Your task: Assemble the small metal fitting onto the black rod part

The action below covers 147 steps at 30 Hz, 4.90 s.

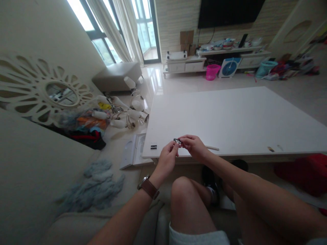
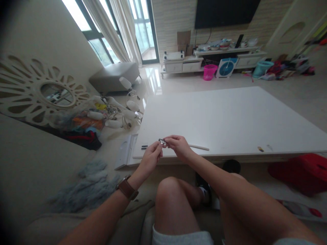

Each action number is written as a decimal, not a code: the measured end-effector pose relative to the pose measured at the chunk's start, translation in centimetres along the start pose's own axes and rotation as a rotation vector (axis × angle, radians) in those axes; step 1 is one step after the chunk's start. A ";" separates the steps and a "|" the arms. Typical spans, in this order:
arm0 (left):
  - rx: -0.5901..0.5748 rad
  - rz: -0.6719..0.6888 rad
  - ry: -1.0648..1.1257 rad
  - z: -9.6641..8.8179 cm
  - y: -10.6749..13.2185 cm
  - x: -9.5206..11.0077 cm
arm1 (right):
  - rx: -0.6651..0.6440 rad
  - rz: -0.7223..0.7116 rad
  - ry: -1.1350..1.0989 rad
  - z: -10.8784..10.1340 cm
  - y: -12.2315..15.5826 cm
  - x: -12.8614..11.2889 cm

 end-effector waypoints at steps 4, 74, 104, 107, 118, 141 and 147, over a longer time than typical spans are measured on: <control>-0.002 -0.010 -0.009 0.0 0.1 0.0 | 0.026 -0.003 -0.019 -0.1 -0.1 0.1; 0.011 0.092 -0.010 0.0 -0.2 0.2 | 0.021 -0.143 0.130 -0.3 0.2 -1.0; 0.034 0.119 -0.211 -0.2 0.4 1.4 | -0.043 -0.222 0.280 -0.3 0.3 -1.6; 0.041 0.110 -0.210 -0.3 0.4 1.4 | -0.048 -0.209 0.282 -0.3 0.4 -1.6; 0.038 0.104 -0.212 -0.1 0.6 1.3 | -0.076 -0.194 0.259 -0.2 0.3 -1.8; 0.079 -0.191 0.456 0.3 0.3 -0.2 | 0.040 -0.085 0.177 -0.1 0.3 -1.3; 0.032 -0.304 0.666 0.2 0.5 0.2 | 0.000 -0.174 0.344 0.1 0.6 -1.4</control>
Point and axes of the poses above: each hand's wrist, its own y-axis away from the middle knuckle, its own z-axis out of the palm, x = y × z, the point moved 3 cm from there along -y, towards the middle knuckle, and after that the axes turned 2 degrees about -x, right-handed, at the moved point
